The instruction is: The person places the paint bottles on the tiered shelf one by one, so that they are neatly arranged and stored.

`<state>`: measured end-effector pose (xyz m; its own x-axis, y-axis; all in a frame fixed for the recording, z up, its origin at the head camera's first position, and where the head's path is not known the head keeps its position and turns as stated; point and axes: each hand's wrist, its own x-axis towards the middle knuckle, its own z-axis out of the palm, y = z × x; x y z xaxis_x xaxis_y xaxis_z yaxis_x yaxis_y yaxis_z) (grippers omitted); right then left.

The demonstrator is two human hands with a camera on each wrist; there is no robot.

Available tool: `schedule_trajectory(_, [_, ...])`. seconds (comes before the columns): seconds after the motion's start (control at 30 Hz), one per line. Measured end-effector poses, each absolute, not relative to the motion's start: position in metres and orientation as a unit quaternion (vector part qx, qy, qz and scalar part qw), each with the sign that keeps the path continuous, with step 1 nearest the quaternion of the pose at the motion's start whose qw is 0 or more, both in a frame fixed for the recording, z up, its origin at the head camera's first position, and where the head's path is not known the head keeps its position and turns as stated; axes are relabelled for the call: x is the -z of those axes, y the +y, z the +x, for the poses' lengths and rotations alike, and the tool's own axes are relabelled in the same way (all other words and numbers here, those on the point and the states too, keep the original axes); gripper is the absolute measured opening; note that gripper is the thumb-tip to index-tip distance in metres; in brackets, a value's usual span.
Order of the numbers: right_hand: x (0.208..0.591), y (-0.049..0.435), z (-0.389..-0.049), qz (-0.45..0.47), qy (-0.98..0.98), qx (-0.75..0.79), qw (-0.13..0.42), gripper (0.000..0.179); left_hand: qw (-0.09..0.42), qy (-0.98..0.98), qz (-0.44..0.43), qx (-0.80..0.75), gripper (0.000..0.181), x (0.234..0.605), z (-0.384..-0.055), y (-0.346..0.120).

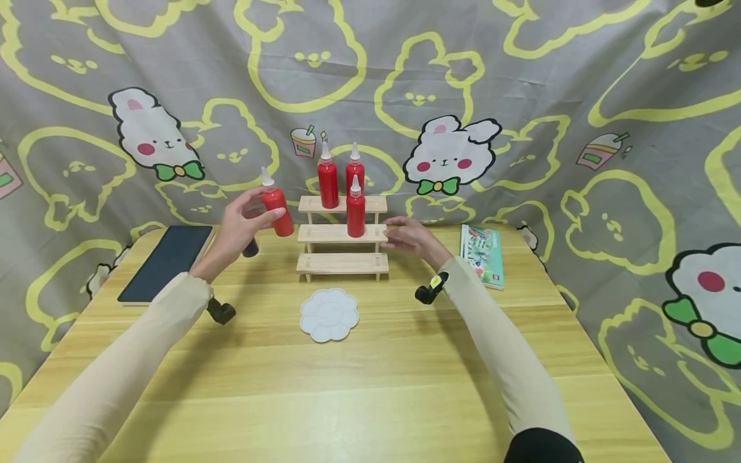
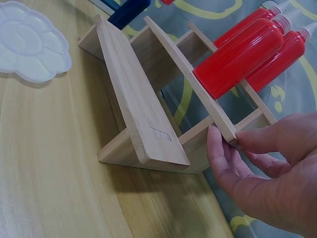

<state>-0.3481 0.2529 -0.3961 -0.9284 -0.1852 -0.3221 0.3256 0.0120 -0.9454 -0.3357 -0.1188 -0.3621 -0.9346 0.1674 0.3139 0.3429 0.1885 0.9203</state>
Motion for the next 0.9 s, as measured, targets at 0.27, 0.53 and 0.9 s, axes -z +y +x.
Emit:
schedule_trajectory(0.27, [0.397,0.253,-0.348,0.044,0.690,0.699,0.184,0.055,0.075,-0.764,-0.175,0.616,0.057,0.360,-0.339,-0.105])
schedule_trajectory(0.53, [0.398,0.253,-0.349,0.044,0.689,0.701,0.181,0.054,0.075,-0.764,-0.186,0.613,0.058,0.361,-0.343,-0.090])
schedule_trajectory(0.9, [0.397,0.253,-0.347,0.042,0.693,0.697,0.179,0.054,0.073,-0.777,-0.189,0.596,0.056,0.360,-0.345,-0.065])
